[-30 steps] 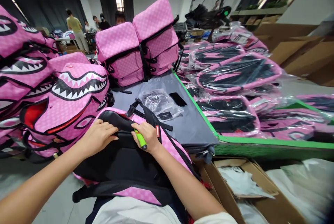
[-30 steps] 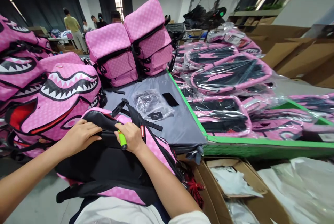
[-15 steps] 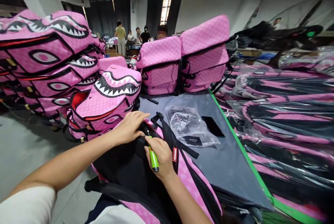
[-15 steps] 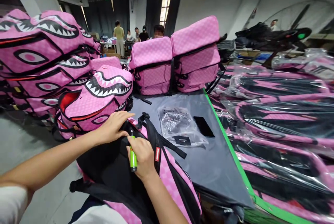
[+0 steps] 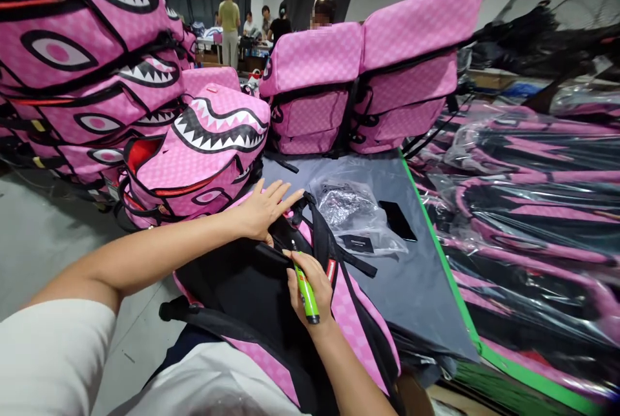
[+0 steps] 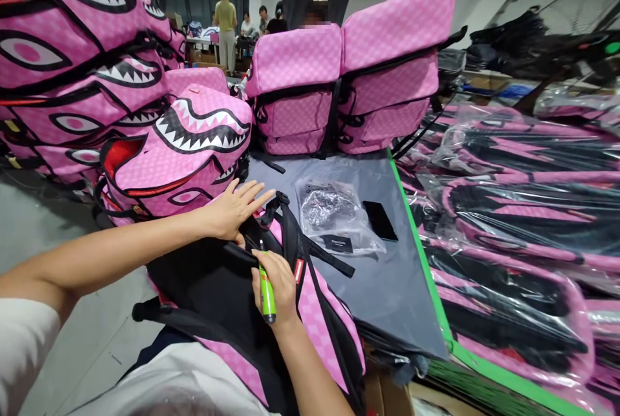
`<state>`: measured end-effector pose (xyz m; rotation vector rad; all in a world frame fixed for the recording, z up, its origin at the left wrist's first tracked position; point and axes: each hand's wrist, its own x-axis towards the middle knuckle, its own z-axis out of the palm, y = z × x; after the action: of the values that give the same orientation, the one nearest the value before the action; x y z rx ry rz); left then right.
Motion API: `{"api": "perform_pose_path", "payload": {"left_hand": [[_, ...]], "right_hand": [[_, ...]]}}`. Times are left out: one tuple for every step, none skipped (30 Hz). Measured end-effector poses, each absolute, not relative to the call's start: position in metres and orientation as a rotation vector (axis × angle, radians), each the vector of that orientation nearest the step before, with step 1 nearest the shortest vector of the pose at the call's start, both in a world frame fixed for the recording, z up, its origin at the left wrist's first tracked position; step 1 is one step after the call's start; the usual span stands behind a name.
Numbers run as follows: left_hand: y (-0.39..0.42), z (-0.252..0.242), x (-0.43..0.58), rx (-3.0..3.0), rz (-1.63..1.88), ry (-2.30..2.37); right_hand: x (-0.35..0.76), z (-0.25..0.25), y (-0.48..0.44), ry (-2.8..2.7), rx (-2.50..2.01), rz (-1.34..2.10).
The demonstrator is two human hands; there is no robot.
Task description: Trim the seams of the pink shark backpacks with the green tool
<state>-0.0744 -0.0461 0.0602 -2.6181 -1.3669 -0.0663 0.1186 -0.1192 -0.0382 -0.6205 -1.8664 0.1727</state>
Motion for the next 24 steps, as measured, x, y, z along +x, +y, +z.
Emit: {"api": "perform_pose_path", "payload": {"left_hand": [[-0.048,0.059,-0.074,-2.600,-0.050,-1.365],[-0.049,0.057,-0.073,-2.583,-0.036,-1.367],[-0.048,0.055,-0.072,-2.565,-0.027,-1.379],[-0.047,0.052,-0.071,-2.551,-0.020,-1.395],[-0.046,0.050,-0.070,-2.542,-0.015,-1.412],[-0.045,0.049,-0.069,-2.539,-0.010,-1.426],[-0.045,0.048,-0.068,-2.539,-0.006,-1.436],[-0.045,0.048,-0.067,-2.542,-0.002,-1.440],[-0.045,0.049,-0.067,-2.545,-0.002,-1.439],[-0.046,0.050,-0.067,-2.545,-0.005,-1.438],[-0.047,0.051,-0.067,-2.541,-0.011,-1.441],[-0.047,0.051,-0.067,-2.539,-0.017,-1.443],[-0.048,0.051,-0.067,-2.539,-0.021,-1.445],[-0.048,0.051,-0.067,-2.537,-0.023,-1.450],[-0.049,0.050,-0.067,-2.526,-0.023,-1.468],[-0.049,0.049,-0.066,-2.499,-0.021,-1.509],[-0.049,0.048,-0.065,-2.459,-0.017,-1.572],[-0.050,0.046,-0.064,-2.411,-0.013,-1.648],[-0.050,0.045,-0.064,-2.368,-0.009,-1.723],[-0.049,0.045,-0.063,-2.340,-0.008,-1.780],[-0.049,0.045,-0.063,-2.333,-0.005,-1.812],[-0.049,0.045,-0.063,-2.341,-0.003,-1.819],[-0.048,0.046,-0.063,-2.357,0.001,-1.809],[-0.047,0.047,-0.064,-2.371,0.005,-1.794]], "right_hand": [[0.118,-0.041,-0.119,-1.853,-0.630,0.178],[0.117,-0.043,-0.120,-1.836,-0.648,0.192],[0.116,-0.044,-0.120,-1.816,-0.675,0.214],[0.116,-0.044,-0.121,-1.798,-0.708,0.242],[0.116,-0.043,-0.121,-1.793,-0.740,0.270],[0.118,-0.042,-0.120,-1.806,-0.762,0.291],[0.119,-0.040,-0.120,-1.835,-0.770,0.305],[0.121,-0.038,-0.119,-1.872,-0.769,0.313],[0.123,-0.035,-0.118,-1.908,-0.768,0.317],[0.124,-0.032,-0.117,-1.933,-0.773,0.325],[0.125,-0.029,-0.116,-1.943,-0.793,0.338],[0.126,-0.026,-0.115,-1.938,-0.829,0.354],[0.125,-0.022,-0.114,-1.924,-0.881,0.368],[0.125,-0.019,-0.112,-1.917,-0.937,0.379],[0.124,-0.015,-0.111,-1.927,-0.985,0.387],[0.123,-0.011,-0.109,-1.951,-1.018,0.393],[0.123,-0.006,-0.106,-1.989,-1.033,0.394],[0.122,-0.001,-0.103,-2.036,-1.028,0.397],[0.122,0.004,-0.099,-2.079,-1.014,0.406],[0.123,0.009,-0.095,-2.114,-0.997,0.423],[0.123,0.015,-0.090,-2.137,-0.985,0.451],[0.123,0.019,-0.085,-2.155,-0.978,0.493],[0.124,0.023,-0.080,-2.172,-0.973,0.547],[0.124,0.026,-0.075,-2.189,-0.965,0.604]]}}
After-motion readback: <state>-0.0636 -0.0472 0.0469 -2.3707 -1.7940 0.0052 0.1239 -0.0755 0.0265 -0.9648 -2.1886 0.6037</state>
